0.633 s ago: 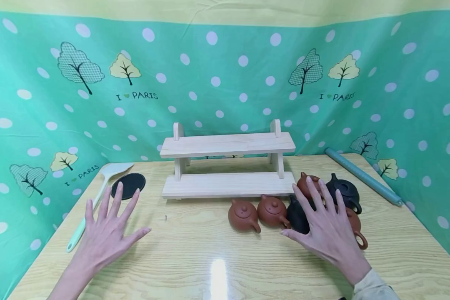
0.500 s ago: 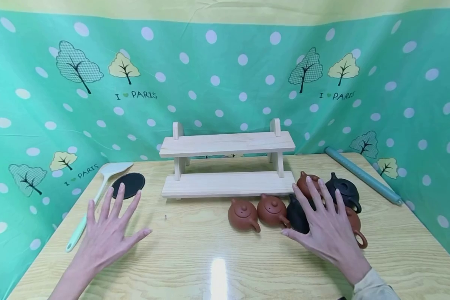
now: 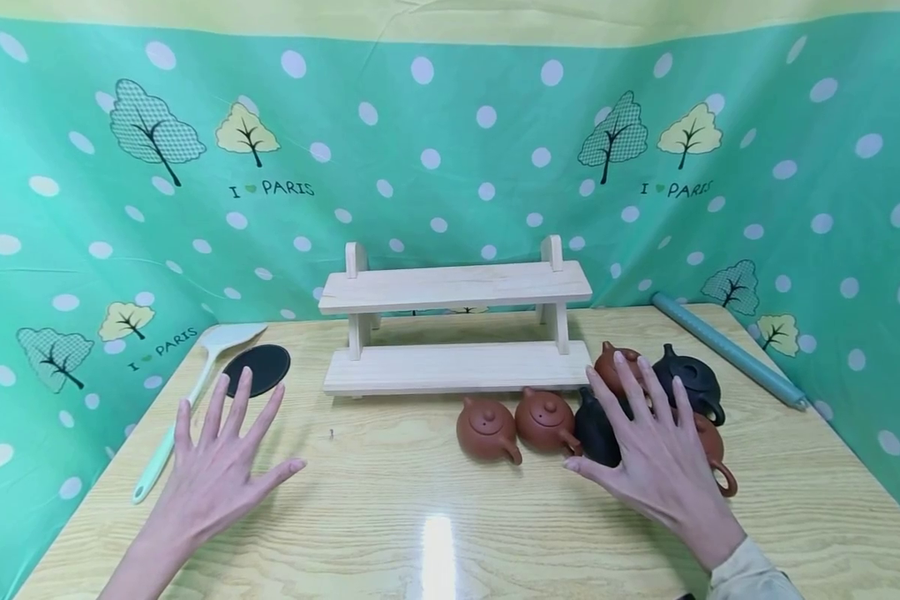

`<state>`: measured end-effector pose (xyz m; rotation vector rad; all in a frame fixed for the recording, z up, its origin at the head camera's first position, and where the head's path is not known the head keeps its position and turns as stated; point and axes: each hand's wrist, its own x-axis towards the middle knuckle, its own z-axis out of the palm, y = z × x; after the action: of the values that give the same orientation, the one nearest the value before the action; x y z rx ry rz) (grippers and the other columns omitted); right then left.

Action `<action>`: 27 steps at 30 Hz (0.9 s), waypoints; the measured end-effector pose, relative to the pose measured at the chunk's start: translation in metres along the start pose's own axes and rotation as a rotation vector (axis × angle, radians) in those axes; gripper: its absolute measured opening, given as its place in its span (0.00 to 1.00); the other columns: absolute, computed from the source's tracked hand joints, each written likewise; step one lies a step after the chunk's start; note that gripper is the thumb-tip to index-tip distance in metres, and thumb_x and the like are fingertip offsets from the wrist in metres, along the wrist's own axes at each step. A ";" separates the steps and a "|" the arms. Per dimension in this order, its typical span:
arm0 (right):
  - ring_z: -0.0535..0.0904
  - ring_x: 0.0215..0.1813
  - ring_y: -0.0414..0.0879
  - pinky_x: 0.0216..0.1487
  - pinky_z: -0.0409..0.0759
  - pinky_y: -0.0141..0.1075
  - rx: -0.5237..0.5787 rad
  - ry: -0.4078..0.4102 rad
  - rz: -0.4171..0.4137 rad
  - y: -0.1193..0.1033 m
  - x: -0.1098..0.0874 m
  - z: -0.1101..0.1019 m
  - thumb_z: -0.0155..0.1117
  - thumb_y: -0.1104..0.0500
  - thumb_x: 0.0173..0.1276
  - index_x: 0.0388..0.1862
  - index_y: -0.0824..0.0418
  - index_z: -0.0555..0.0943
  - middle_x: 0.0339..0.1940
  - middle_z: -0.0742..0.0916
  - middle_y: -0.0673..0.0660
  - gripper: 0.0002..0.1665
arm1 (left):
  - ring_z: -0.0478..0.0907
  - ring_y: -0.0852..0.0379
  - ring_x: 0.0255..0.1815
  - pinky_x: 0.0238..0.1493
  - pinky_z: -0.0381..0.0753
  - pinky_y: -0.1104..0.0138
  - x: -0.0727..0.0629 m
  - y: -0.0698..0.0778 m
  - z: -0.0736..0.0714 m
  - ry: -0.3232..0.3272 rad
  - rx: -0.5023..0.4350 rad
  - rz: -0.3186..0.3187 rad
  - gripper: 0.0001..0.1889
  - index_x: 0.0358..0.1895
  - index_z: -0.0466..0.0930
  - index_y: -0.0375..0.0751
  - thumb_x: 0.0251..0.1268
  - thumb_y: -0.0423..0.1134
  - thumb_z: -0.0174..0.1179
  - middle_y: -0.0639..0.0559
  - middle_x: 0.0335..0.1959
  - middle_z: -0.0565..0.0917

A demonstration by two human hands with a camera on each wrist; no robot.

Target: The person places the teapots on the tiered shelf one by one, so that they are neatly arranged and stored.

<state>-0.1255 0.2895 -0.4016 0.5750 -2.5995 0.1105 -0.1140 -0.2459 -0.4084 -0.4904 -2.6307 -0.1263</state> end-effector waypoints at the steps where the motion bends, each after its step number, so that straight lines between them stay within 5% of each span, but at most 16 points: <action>1: 0.41 0.85 0.62 0.80 0.31 0.64 0.001 0.000 -0.002 0.000 0.000 0.000 0.59 0.16 0.57 0.86 0.48 0.54 0.84 0.58 0.64 0.67 | 0.31 0.40 0.84 0.74 0.33 0.29 0.000 0.000 0.000 0.004 0.001 0.002 0.50 0.85 0.49 0.56 0.68 0.81 0.38 0.44 0.86 0.36; 5: 0.44 0.83 0.63 0.79 0.35 0.66 0.024 0.005 -0.006 0.001 -0.001 -0.002 0.60 0.17 0.58 0.85 0.50 0.57 0.83 0.60 0.64 0.65 | 0.31 0.40 0.84 0.76 0.31 0.32 0.005 -0.002 0.000 0.021 -0.019 0.003 0.49 0.85 0.50 0.54 0.69 0.80 0.35 0.42 0.86 0.36; 9: 0.56 0.78 0.66 0.74 0.49 0.69 0.123 0.053 0.029 0.003 -0.003 -0.006 0.69 0.24 0.58 0.80 0.56 0.66 0.79 0.67 0.64 0.60 | 0.35 0.40 0.85 0.79 0.33 0.37 0.013 -0.003 0.000 0.024 -0.083 -0.007 0.47 0.85 0.51 0.51 0.72 0.74 0.46 0.40 0.86 0.41; 13: 0.65 0.68 0.69 0.60 0.60 0.69 0.248 0.177 0.095 0.007 -0.009 -0.008 0.77 0.35 0.57 0.68 0.63 0.77 0.68 0.76 0.67 0.49 | 0.40 0.41 0.84 0.81 0.36 0.44 0.022 -0.005 0.002 0.036 -0.195 -0.066 0.45 0.85 0.51 0.47 0.73 0.61 0.60 0.34 0.84 0.48; 17: 0.71 0.58 0.69 0.52 0.62 0.61 0.338 0.342 0.135 0.017 -0.020 -0.006 0.74 0.41 0.62 0.56 0.68 0.83 0.55 0.82 0.70 0.36 | 0.50 0.37 0.82 0.81 0.45 0.45 0.027 -0.009 0.007 0.091 -0.344 -0.156 0.41 0.80 0.60 0.37 0.71 0.50 0.67 0.32 0.80 0.58; 20: 0.75 0.54 0.53 0.56 0.63 0.46 0.384 0.448 0.150 0.026 -0.029 -0.004 0.71 0.45 0.64 0.49 0.72 0.84 0.47 0.84 0.68 0.30 | 0.62 0.35 0.77 0.75 0.61 0.41 0.031 -0.011 0.014 0.127 -0.451 -0.216 0.38 0.77 0.66 0.34 0.70 0.46 0.70 0.35 0.77 0.66; 22: 0.74 0.53 0.39 0.57 0.62 0.35 0.405 0.498 0.171 0.032 -0.035 -0.004 0.71 0.52 0.64 0.47 0.74 0.84 0.44 0.86 0.58 0.25 | 0.78 0.35 0.62 0.67 0.71 0.41 0.034 -0.012 0.020 0.134 -0.522 -0.256 0.36 0.76 0.68 0.35 0.70 0.44 0.70 0.38 0.75 0.70; 27: 0.68 0.52 0.23 0.57 0.59 0.25 0.460 0.514 0.328 0.036 -0.049 -0.007 0.71 0.71 0.59 0.45 0.76 0.83 0.47 0.80 0.29 0.15 | 0.82 0.35 0.53 0.63 0.75 0.43 0.038 -0.014 0.035 0.125 -0.656 -0.339 0.32 0.73 0.73 0.35 0.71 0.42 0.70 0.37 0.67 0.78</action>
<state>-0.0980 0.3422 -0.4170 0.2174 -2.1342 0.8603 -0.1654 -0.2406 -0.4219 -0.2181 -2.4802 -1.1074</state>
